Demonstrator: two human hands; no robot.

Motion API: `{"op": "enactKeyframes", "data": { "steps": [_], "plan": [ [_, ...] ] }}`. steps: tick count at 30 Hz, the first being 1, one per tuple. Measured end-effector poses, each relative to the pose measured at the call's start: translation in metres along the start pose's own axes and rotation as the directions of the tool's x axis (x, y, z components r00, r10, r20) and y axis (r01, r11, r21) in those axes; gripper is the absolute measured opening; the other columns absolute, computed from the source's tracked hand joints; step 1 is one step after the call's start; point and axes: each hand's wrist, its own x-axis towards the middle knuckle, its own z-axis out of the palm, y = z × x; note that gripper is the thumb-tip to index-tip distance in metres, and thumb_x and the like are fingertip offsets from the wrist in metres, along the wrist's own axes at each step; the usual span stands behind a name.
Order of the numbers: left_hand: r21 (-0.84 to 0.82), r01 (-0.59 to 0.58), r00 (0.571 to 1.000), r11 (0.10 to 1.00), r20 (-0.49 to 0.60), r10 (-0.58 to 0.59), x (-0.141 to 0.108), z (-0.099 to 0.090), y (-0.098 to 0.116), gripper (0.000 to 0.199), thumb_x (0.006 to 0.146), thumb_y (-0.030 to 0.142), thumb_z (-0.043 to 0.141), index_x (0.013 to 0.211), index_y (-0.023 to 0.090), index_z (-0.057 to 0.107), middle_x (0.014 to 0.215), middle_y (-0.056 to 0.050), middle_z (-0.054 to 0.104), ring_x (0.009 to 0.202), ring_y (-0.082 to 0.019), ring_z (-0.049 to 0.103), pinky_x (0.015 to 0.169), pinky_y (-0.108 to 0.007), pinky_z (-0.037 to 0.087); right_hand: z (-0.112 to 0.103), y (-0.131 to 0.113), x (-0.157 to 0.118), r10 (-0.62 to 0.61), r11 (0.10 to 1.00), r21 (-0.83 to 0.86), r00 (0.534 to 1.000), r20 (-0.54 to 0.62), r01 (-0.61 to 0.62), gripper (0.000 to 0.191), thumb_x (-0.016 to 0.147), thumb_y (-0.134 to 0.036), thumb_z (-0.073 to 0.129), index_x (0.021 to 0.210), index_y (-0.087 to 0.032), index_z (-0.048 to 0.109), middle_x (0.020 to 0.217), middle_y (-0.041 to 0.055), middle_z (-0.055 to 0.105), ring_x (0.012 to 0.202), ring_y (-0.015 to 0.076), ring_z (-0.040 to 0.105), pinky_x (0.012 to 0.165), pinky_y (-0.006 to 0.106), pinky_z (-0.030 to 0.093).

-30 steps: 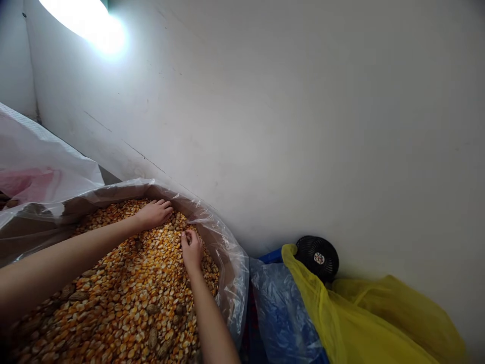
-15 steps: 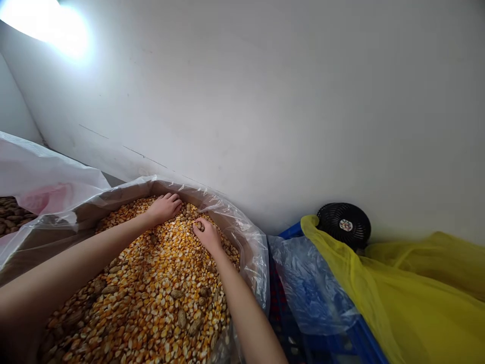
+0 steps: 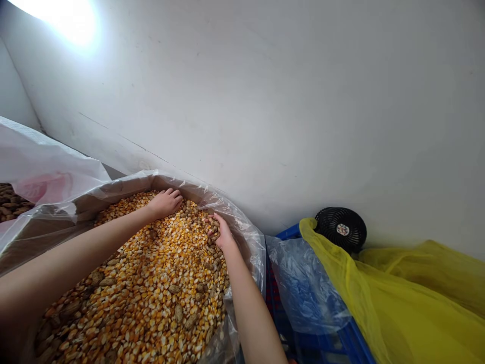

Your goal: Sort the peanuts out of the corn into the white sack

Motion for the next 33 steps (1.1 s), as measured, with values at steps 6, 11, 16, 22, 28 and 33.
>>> {"op": "enactKeyframes", "data": {
  "steps": [6,11,16,22,28,33],
  "plan": [
    [-0.028,0.007,1.0,1.0,0.005,-0.007,0.0,-0.001,0.001,0.034,0.084,0.033,0.027,0.09,0.016,0.055,0.096,-0.01,0.052,0.089,-0.023,0.043,0.068,-0.034,0.035,-0.004,-0.003,0.0,0.092,0.986,0.138,0.995,0.043,-0.097,0.017,0.074,-0.031,0.048,0.08,-0.016,0.053,0.079,0.0067,0.062,0.059,0.0113,0.058,0.035,0.016,0.038],
    [-0.036,0.0,1.0,0.999,0.012,0.001,0.001,-0.001,0.0,0.035,0.084,0.032,0.026,0.093,0.015,0.055,0.097,-0.011,0.051,0.09,-0.024,0.043,0.068,-0.035,0.035,-0.003,-0.006,-0.004,0.105,0.975,0.185,0.991,0.085,-0.12,0.022,0.074,-0.03,0.049,0.089,-0.016,0.055,0.086,0.0066,0.062,0.067,0.0122,0.06,0.036,0.015,0.04],
    [-0.032,0.003,1.0,0.999,0.018,-0.002,0.0,-0.002,0.0,0.033,0.084,0.032,0.027,0.093,0.015,0.055,0.098,-0.01,0.051,0.091,-0.024,0.043,0.068,-0.034,0.035,-0.001,-0.009,-0.009,0.095,0.973,0.2,0.99,0.101,-0.114,0.023,0.074,-0.032,0.049,0.09,-0.018,0.056,0.081,0.0045,0.062,0.065,0.0108,0.059,0.034,0.012,0.037],
    [-0.014,0.003,1.0,1.0,0.025,-0.002,0.001,-0.004,0.001,0.033,0.084,0.032,0.027,0.093,0.016,0.055,0.098,-0.01,0.052,0.091,-0.024,0.044,0.067,-0.033,0.035,0.0,-0.012,-0.012,0.085,0.976,0.193,0.991,0.1,-0.103,0.022,0.072,-0.034,0.051,0.087,-0.018,0.057,0.074,0.0038,0.061,0.056,0.0093,0.056,0.031,0.011,0.031],
    [-0.059,0.053,0.998,0.997,-0.023,-0.054,0.001,-0.006,0.005,0.031,0.084,0.031,0.029,0.098,0.017,0.052,0.097,-0.009,0.054,0.089,-0.023,0.046,0.067,-0.033,0.034,0.001,-0.01,-0.01,0.078,0.98,0.169,0.986,0.145,-0.103,0.022,0.071,-0.034,0.051,0.086,-0.019,0.058,0.073,0.002,0.06,0.048,0.0058,0.05,0.029,0.011,0.025],
    [-0.11,0.041,0.995,0.993,-0.088,-0.051,0.002,-0.009,0.014,0.029,0.085,0.03,0.028,0.099,0.018,0.05,0.096,-0.008,0.056,0.09,-0.021,0.047,0.071,-0.032,0.033,0.002,-0.009,-0.009,0.083,0.984,0.144,0.981,0.178,-0.109,0.023,0.071,-0.032,0.051,0.089,-0.019,0.059,0.078,0.0026,0.061,0.043,0.0039,0.045,0.028,0.011,0.022]
  ]
}}
